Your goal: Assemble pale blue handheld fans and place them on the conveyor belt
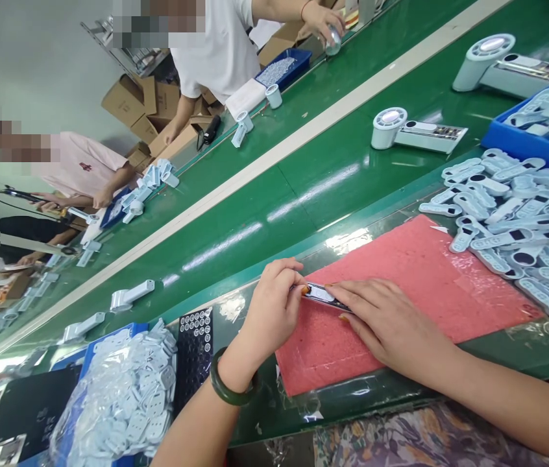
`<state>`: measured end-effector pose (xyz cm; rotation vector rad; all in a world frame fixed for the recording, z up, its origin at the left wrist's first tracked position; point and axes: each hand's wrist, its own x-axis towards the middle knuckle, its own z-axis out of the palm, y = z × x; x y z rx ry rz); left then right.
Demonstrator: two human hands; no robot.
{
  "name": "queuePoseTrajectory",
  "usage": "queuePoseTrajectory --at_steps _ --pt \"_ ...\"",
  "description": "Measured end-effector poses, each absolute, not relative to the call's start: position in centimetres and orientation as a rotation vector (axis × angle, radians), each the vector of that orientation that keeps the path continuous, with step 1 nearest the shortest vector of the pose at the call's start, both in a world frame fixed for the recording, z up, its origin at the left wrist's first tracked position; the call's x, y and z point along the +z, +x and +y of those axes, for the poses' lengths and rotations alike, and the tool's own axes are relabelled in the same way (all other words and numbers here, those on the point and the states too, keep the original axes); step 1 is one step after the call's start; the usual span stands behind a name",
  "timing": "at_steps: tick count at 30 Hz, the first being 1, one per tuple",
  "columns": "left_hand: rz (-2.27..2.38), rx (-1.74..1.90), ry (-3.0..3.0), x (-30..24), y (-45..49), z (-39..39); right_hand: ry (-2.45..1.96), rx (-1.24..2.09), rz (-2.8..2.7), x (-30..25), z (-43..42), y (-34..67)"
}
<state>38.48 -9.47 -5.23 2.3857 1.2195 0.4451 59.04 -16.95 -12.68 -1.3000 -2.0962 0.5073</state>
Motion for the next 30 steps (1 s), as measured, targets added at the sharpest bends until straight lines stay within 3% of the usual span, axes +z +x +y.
queuePoseTrajectory --at_steps 16,25,30 --pt "1.187 0.407 2.448 -5.2 38.7 -9.6 -1.295 0.466 -2.11 -12.7 -17.0 59.1" --pt "1.082 0.519 2.844 -6.2 38.3 -10.4 -1.282 0.446 -2.105 -12.7 -17.1 59.1" --pt "1.135 0.271 3.125 -6.3 38.6 -12.0 -1.286 0.436 -2.101 -12.9 -17.1 59.1"
